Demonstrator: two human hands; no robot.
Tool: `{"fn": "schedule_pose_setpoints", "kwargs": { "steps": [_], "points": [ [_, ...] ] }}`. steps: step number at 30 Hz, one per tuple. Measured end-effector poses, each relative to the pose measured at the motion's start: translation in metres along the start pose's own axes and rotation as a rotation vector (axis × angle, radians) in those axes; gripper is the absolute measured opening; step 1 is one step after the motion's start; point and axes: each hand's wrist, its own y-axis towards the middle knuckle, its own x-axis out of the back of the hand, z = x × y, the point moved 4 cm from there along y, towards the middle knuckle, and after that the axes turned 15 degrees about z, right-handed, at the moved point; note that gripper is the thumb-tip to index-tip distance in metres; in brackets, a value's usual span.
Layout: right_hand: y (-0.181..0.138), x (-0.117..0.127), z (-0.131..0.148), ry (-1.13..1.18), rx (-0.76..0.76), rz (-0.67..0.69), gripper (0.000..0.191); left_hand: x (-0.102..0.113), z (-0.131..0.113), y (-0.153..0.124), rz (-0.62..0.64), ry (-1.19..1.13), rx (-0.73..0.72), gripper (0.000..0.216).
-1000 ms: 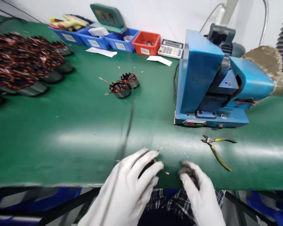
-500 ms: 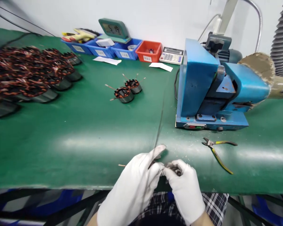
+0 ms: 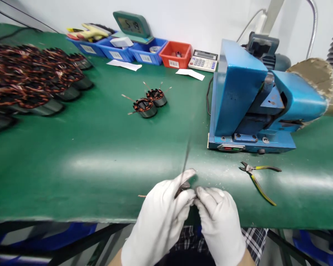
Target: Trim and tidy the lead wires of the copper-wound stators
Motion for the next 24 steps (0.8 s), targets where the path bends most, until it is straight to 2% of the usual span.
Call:
{"fn": "schedule_pose_setpoints", "kwargs": {
  "steps": [2,3,5,6,7,8,10,12,14,15,16,17,20,21,22,24],
  "points": [
    [0.006,-0.002,-0.002,0.068,-0.158,0.059,0.017,0.002,-0.001,-0.001,-0.015,0.008,-0.021,0.022],
    [0.009,-0.005,-0.005,0.225,-0.283,0.138,0.024,0.003,-0.002,-0.002,-0.024,0.017,-0.038,0.023],
    [0.01,-0.013,-0.007,0.683,-0.525,0.357,0.032,0.005,-0.003,-0.002,-0.033,0.038,-0.073,0.026],
    [0.01,-0.015,-0.006,0.886,-0.603,0.458,0.033,0.006,-0.004,-0.003,-0.041,0.049,-0.089,0.028],
    [0.009,-0.014,-0.004,0.995,-0.646,0.531,0.032,0.007,-0.004,-0.003,-0.053,0.058,-0.103,0.03],
    [0.009,-0.01,-0.003,0.981,-0.653,0.568,0.028,0.006,-0.004,-0.002,-0.06,0.066,-0.113,0.031],
    [0.01,0.002,-0.006,0.646,-0.557,0.519,0.016,0.005,-0.003,-0.002,-0.069,0.071,-0.123,0.031],
    [0.01,0.014,-0.003,0.192,-0.328,0.369,0.016,0.004,-0.002,-0.001,-0.095,0.069,-0.13,0.028],
    [0.008,0.015,0.005,-0.093,-0.111,0.241,0.013,0.003,-0.002,-0.001,-0.127,0.07,-0.133,0.027],
    [0.007,0.011,0.006,-0.119,-0.076,0.226,0.014,0.003,-0.002,-0.002,-0.139,0.075,-0.141,0.028],
    [0.007,0.007,0.005,-0.054,-0.114,0.237,0.019,0.003,-0.002,-0.002,-0.145,0.081,-0.148,0.029],
    [0.008,0.002,0.001,0.097,-0.217,0.28,0.025,0.002,-0.003,-0.002,-0.14,0.088,-0.152,0.029],
    [0.006,-0.015,-0.008,0.734,-0.612,0.53,0.036,0.002,-0.003,-0.003,-0.123,0.103,-0.159,0.03],
    [0.005,-0.016,-0.008,0.842,-0.679,0.604,0.037,0.001,-0.003,-0.003,-0.112,0.1,-0.153,0.03],
    [0.005,-0.014,-0.007,0.828,-0.692,0.654,0.036,0.001,-0.002,-0.003,-0.101,0.093,-0.144,0.03],
    [0.007,-0.001,-0.008,0.499,-0.565,0.631,0.024,0.001,-0.001,-0.003,-0.083,0.072,-0.127,0.03]
  ]
}}
